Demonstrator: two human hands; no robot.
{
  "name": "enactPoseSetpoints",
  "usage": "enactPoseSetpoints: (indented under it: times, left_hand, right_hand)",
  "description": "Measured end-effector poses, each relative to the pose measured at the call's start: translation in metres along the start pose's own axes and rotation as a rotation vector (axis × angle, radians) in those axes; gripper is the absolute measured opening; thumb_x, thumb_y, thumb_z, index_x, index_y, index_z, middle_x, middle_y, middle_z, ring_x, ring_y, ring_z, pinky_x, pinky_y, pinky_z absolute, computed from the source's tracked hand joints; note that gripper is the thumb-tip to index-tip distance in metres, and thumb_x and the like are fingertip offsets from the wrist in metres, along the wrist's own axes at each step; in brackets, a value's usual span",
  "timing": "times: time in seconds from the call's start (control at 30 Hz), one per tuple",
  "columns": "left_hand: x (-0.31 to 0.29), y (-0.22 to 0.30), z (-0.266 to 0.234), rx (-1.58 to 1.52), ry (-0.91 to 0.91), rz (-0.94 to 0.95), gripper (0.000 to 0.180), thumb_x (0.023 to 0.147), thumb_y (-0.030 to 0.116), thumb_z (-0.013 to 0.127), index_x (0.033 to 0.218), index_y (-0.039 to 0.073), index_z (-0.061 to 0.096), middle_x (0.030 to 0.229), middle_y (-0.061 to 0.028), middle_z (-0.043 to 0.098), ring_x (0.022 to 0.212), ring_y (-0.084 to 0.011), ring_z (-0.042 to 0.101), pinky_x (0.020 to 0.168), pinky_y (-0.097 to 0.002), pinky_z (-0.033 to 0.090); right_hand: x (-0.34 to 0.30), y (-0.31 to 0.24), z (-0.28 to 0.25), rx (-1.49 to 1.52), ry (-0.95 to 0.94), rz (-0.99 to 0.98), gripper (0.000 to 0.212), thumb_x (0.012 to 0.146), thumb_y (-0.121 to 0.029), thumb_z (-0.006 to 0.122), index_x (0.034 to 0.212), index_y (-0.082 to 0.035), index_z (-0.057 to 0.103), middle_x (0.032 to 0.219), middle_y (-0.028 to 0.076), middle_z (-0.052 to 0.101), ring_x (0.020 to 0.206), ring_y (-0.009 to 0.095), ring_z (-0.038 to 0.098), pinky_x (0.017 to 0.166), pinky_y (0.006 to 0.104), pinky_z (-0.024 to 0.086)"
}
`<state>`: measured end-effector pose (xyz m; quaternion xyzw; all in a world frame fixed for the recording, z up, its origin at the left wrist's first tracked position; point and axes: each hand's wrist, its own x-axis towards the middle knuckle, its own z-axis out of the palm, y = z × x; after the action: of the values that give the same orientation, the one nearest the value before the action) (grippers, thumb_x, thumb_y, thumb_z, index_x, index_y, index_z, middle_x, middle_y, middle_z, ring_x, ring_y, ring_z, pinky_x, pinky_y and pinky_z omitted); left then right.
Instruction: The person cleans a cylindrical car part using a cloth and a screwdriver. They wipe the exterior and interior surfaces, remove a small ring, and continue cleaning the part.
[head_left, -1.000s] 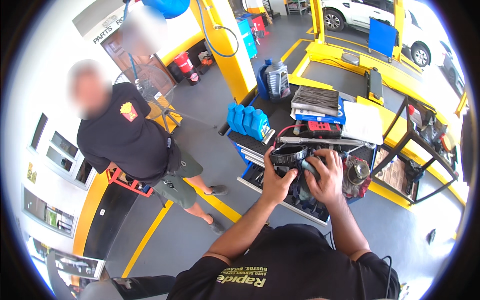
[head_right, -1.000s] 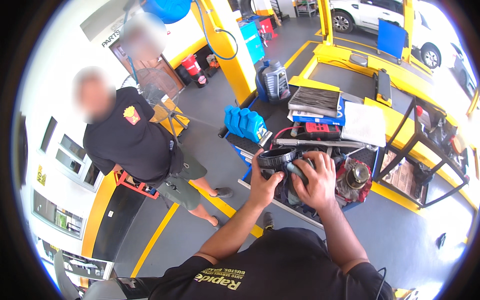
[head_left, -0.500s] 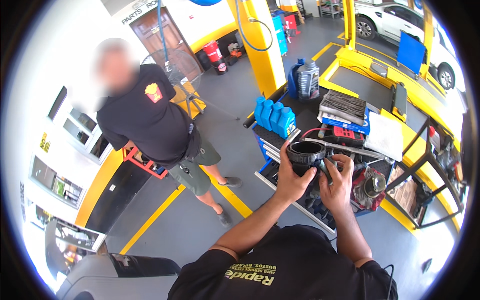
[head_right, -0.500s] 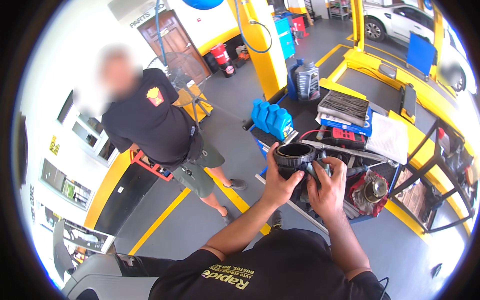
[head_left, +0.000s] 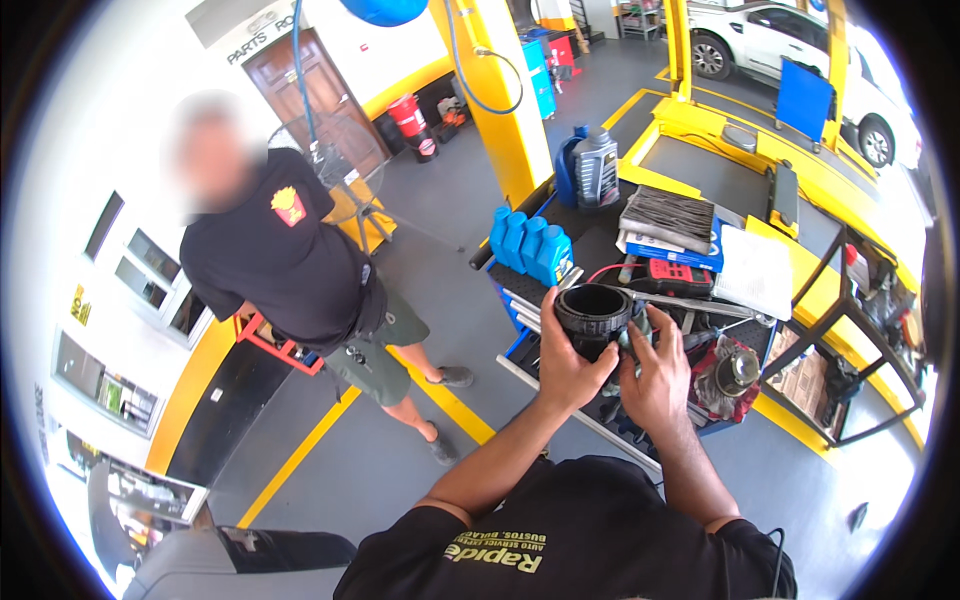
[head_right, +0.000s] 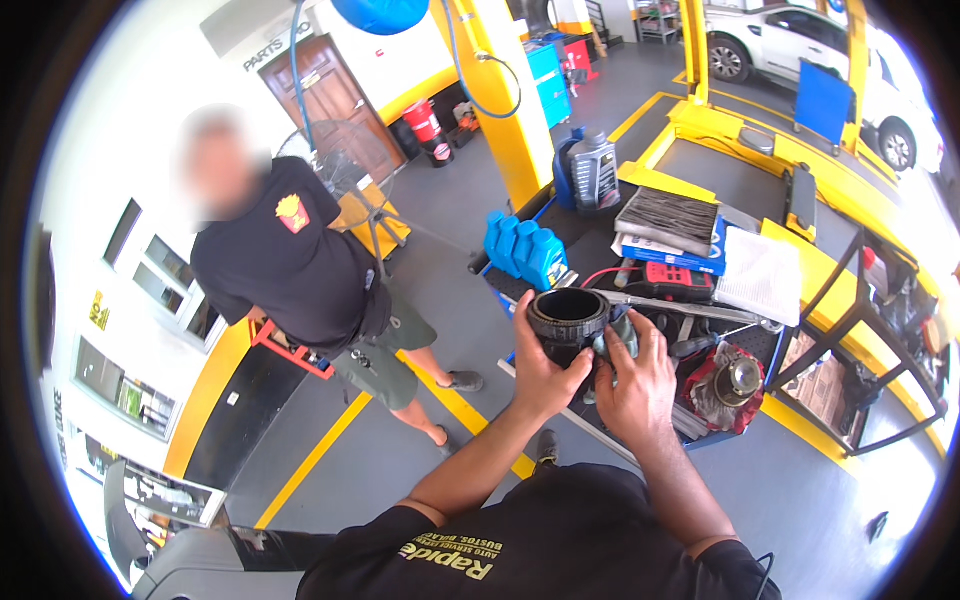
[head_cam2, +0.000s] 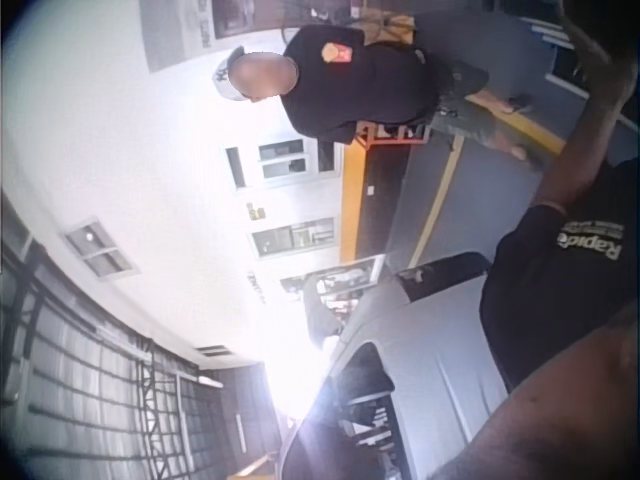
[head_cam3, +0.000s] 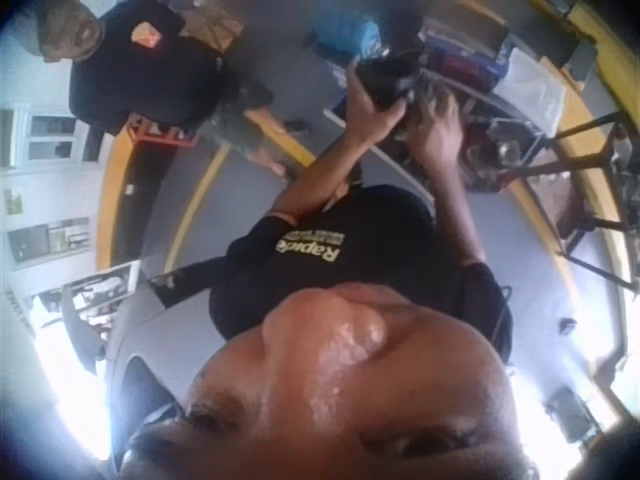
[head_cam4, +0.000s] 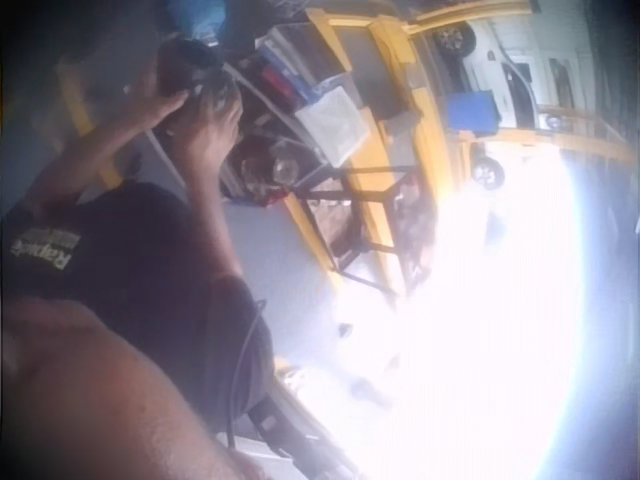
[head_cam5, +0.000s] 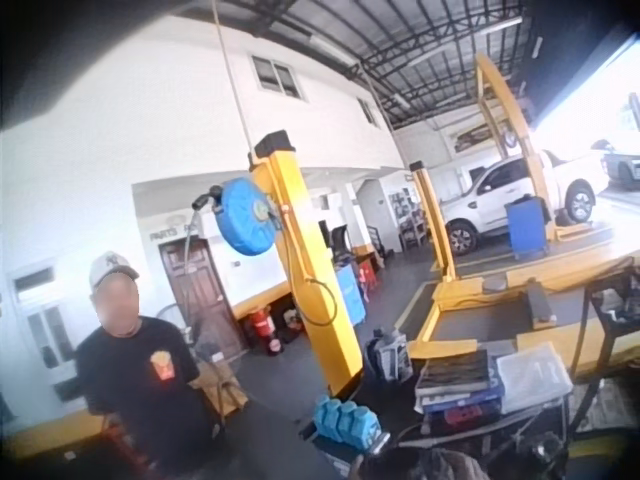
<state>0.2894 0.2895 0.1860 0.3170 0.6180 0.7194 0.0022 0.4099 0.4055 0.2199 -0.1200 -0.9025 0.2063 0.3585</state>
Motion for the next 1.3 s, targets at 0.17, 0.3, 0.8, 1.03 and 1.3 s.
enactPoseSetpoints:
  times: [0.17,0.3,0.8,1.03,1.3]
  left_hand:
    - [0.002,-0.007,0.002,0.056,0.028,0.037,0.112,0.079,0.007,0.086,0.167,-0.005,0.017,0.145,-0.0239,0.054,0.134,-0.0321,0.059,0.118,-0.0453,0.047]
    - [0.004,-0.012,0.004,-0.155,0.064,-0.069,0.1,0.086,-0.006,0.075,0.166,0.002,0.016,0.147,-0.0215,0.052,0.131,-0.0264,0.062,0.11,-0.0382,0.056]
    - [0.012,-0.011,-0.01,-0.234,-0.052,-0.073,0.112,0.085,0.003,0.085,0.168,0.003,0.01,0.151,-0.0194,0.05,0.135,-0.0261,0.06,0.116,-0.0416,0.052]
    - [0.01,0.014,-0.009,-0.29,-0.267,-0.004,0.108,0.085,0.005,0.086,0.17,0.003,0.017,0.155,-0.0176,0.052,0.144,-0.0273,0.057,0.121,-0.0422,0.048]
    - [0.013,0.019,-0.028,-0.349,-0.289,-0.081,0.11,0.084,0.0,0.09,0.169,0.003,0.019,0.154,-0.0184,0.054,0.143,-0.0286,0.059,0.119,-0.042,0.053]
  right_hand:
    - [-0.007,0.003,0.011,0.167,-0.018,0.039,0.054,0.091,-0.003,0.073,0.144,0.003,0.066,0.152,0.029,0.048,0.137,0.049,0.055,0.107,0.0527,0.056]
    - [-0.014,0.001,0.021,0.175,0.044,0.006,0.057,0.089,0.002,0.073,0.144,-0.008,0.07,0.148,0.026,0.049,0.131,0.046,0.059,0.104,0.051,0.057]
    - [0.013,0.062,0.026,1.488,0.35,0.544,0.043,0.118,-0.014,0.052,0.159,-0.002,0.049,0.142,0.006,0.062,0.128,0.013,0.057,0.11,0.0303,0.045]
    - [-0.002,0.03,0.058,1.497,0.053,0.387,0.052,0.122,-0.021,0.043,0.169,-0.003,0.031,0.155,0.008,0.055,0.144,0.015,0.048,0.123,0.0335,0.038]
    - [-0.023,0.029,0.079,1.304,0.166,0.259,0.051,0.121,-0.019,0.046,0.167,-0.002,0.032,0.152,0.009,0.055,0.138,0.016,0.051,0.121,0.0338,0.039]
